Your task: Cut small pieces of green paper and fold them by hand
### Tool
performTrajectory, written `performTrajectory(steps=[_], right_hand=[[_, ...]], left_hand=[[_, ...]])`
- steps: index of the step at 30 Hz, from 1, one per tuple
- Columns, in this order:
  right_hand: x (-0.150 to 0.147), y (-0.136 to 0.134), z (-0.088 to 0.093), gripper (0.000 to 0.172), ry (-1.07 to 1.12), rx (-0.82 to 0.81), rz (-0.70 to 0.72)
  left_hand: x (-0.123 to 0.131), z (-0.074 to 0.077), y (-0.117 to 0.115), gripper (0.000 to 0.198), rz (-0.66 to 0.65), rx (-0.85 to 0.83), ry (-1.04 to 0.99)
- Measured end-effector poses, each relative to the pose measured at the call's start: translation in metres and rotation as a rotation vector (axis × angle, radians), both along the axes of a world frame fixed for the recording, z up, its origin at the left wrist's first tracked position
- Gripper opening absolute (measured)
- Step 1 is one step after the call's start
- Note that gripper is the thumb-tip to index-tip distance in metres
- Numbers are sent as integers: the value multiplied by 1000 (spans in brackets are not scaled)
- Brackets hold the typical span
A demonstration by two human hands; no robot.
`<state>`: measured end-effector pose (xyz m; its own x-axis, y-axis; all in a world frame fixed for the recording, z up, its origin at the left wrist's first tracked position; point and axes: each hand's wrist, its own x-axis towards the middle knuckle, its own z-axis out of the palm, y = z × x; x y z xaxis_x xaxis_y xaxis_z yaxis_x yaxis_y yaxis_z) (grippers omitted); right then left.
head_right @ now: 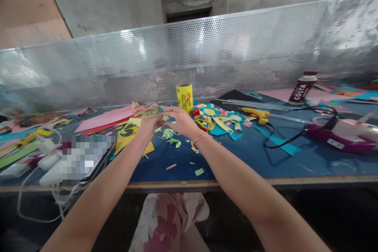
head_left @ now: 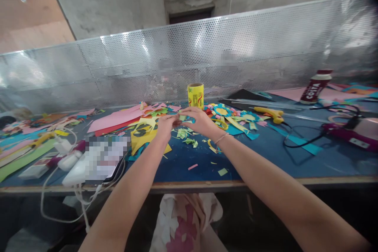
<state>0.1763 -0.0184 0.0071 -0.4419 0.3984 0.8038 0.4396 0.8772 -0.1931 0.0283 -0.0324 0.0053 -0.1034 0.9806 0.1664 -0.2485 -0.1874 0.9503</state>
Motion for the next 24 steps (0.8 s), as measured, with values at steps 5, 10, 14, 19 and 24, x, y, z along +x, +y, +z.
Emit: performTrajectory(steps=[5, 10, 14, 19, 24], right_hand=[[-1, -1, -2, 24, 19, -19, -68], [-2, -5, -2, 26, 16, -60, -107], [-3, -8, -1, 25, 36, -126, -130], [-4, -6, 0, 24, 168, -329, -115], [-3, 3, -2, 23, 306, -446, -61]], left_hand=[[2, -1, 1, 19, -26, 23, -15], [3, -2, 1, 18, -37, 68, -21], [2, -2, 1, 22, -30, 64, 38], [1, -7, 7, 30, -3, 188, 242], [3, -7, 5, 17, 115, 357, 512]])
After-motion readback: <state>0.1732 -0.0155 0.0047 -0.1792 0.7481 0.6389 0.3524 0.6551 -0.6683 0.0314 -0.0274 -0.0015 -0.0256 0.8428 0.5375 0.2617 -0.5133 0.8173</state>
